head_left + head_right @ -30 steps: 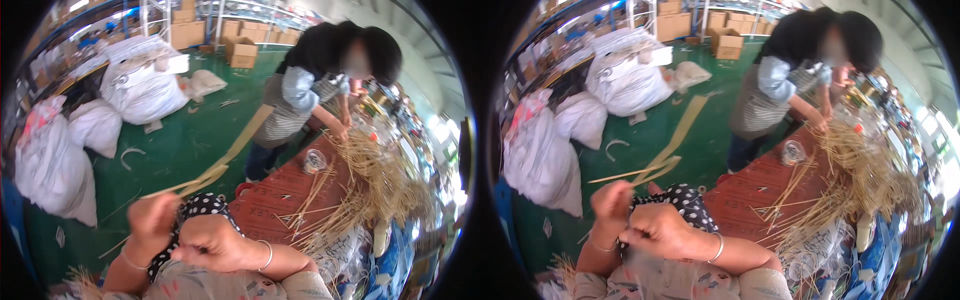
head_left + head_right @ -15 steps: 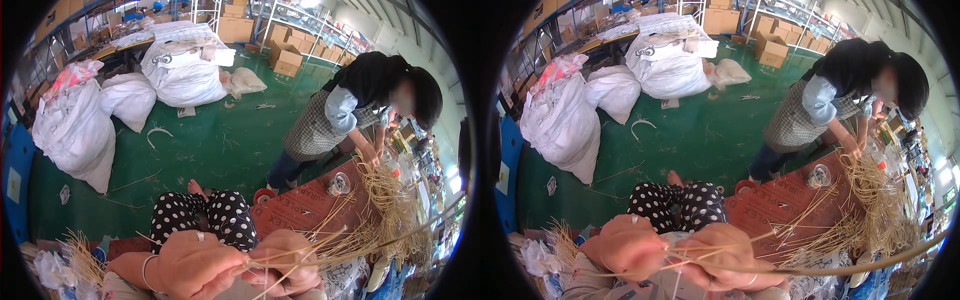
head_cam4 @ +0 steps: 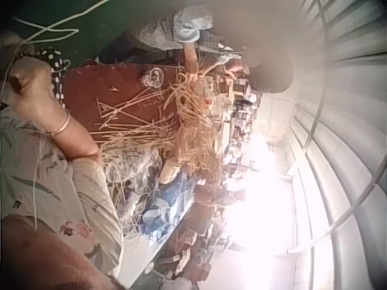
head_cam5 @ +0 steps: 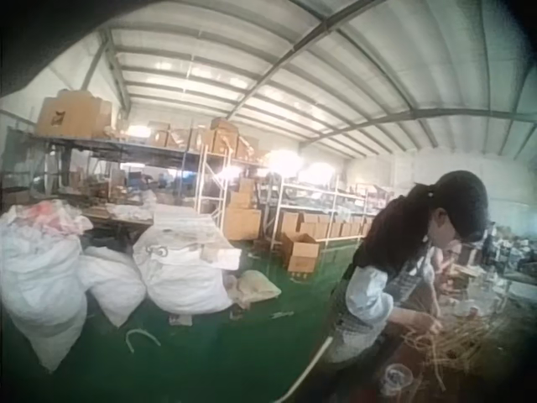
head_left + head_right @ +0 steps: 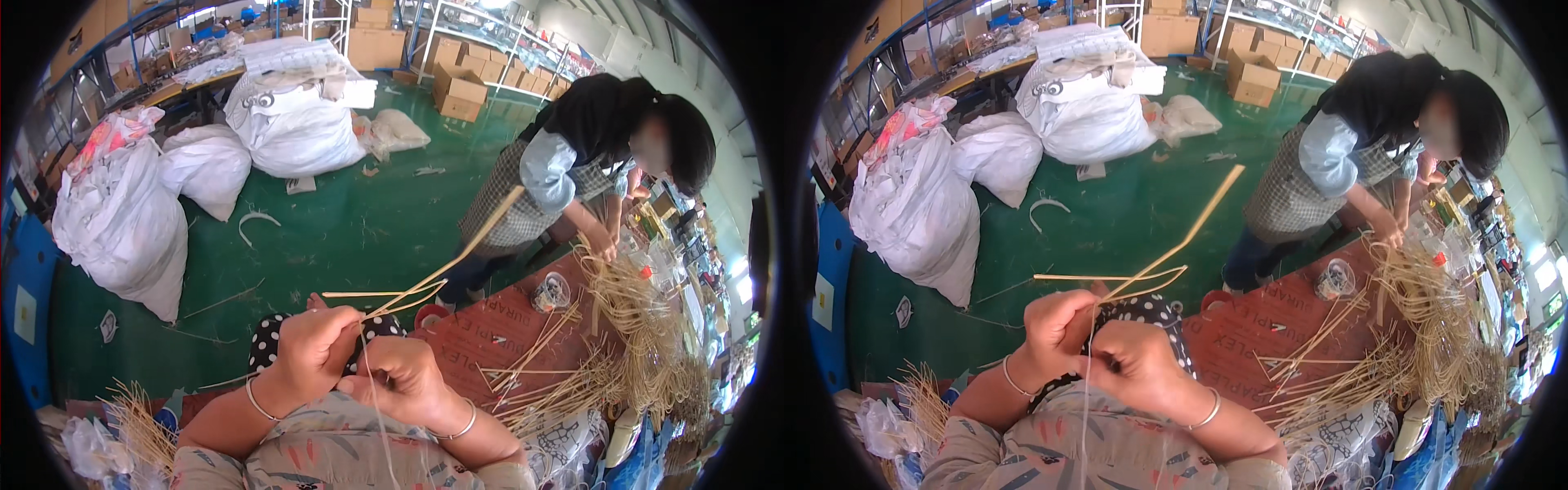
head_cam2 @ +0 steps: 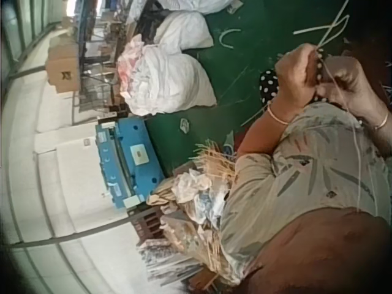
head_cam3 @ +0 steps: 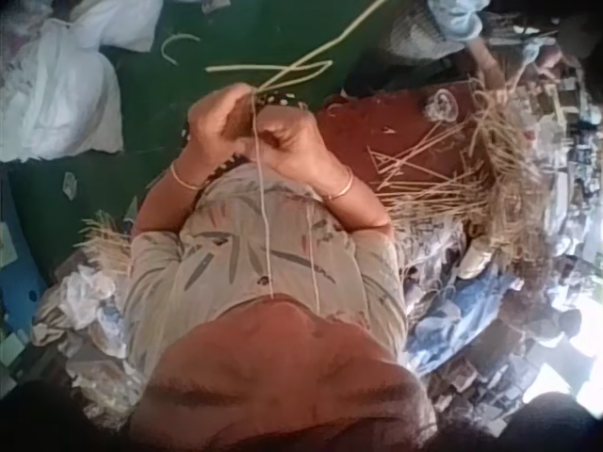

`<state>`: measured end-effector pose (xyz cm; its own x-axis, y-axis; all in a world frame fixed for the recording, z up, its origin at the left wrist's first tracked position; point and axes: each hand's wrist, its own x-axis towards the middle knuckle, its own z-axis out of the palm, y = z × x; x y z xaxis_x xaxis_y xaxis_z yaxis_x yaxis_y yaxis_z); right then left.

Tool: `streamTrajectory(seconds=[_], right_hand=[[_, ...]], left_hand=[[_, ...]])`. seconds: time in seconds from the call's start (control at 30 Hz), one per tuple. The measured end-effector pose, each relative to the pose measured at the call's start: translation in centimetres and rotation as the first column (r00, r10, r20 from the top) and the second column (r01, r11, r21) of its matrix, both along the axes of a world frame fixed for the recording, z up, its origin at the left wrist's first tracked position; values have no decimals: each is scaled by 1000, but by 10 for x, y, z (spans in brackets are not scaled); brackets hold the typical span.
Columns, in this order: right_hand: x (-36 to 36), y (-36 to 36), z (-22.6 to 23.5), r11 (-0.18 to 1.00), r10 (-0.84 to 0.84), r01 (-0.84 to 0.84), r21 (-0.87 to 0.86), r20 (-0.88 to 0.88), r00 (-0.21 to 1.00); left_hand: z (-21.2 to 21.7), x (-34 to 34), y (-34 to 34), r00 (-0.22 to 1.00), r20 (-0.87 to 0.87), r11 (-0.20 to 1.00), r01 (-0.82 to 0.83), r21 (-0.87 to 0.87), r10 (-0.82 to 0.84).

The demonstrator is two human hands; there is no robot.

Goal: The person sits on the floor and weaves thin bamboo strips together using a white string. They repeatedly wrap the string around the intersection of the strips to secure them. The person works on multiple bamboo pieces, placing finished ones aside.

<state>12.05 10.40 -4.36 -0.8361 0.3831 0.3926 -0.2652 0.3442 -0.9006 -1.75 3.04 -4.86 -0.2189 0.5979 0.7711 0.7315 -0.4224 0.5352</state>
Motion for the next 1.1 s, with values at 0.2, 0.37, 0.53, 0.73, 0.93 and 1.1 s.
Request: streamTrajectory(seconds=[0.2, 0.37, 0.53, 0.73, 0.93, 1.1], right_hand=[[23, -27, 31, 482, 252, -602, -636, -557, 791], [21, -12, 42, 762, 468, -639, -109, -590, 658], [31, -9, 43, 972, 53, 44, 231, -398, 916], [6, -11, 9, 997, -68, 43, -59, -508, 859], [-7, 12, -41, 933, -142, 85, -351, -141, 980], [-11, 0, -26, 888, -243, 185, -420, -90, 966]], left_hand=[[36, 14, -14, 998, -50, 999, -31, -24, 30], [57, 23, -34, 986, -64, 986, 157, 48, -154], [66, 24, -47, 957, -41, 956, 285, -70, -288], [44, 22, -29, 973, -78, 976, 218, 13, -216], [-3, 9, -5, 993, -67, 993, 95, -65, -100], [-2, 8, -4, 996, -94, 998, 3, -61, -8]])
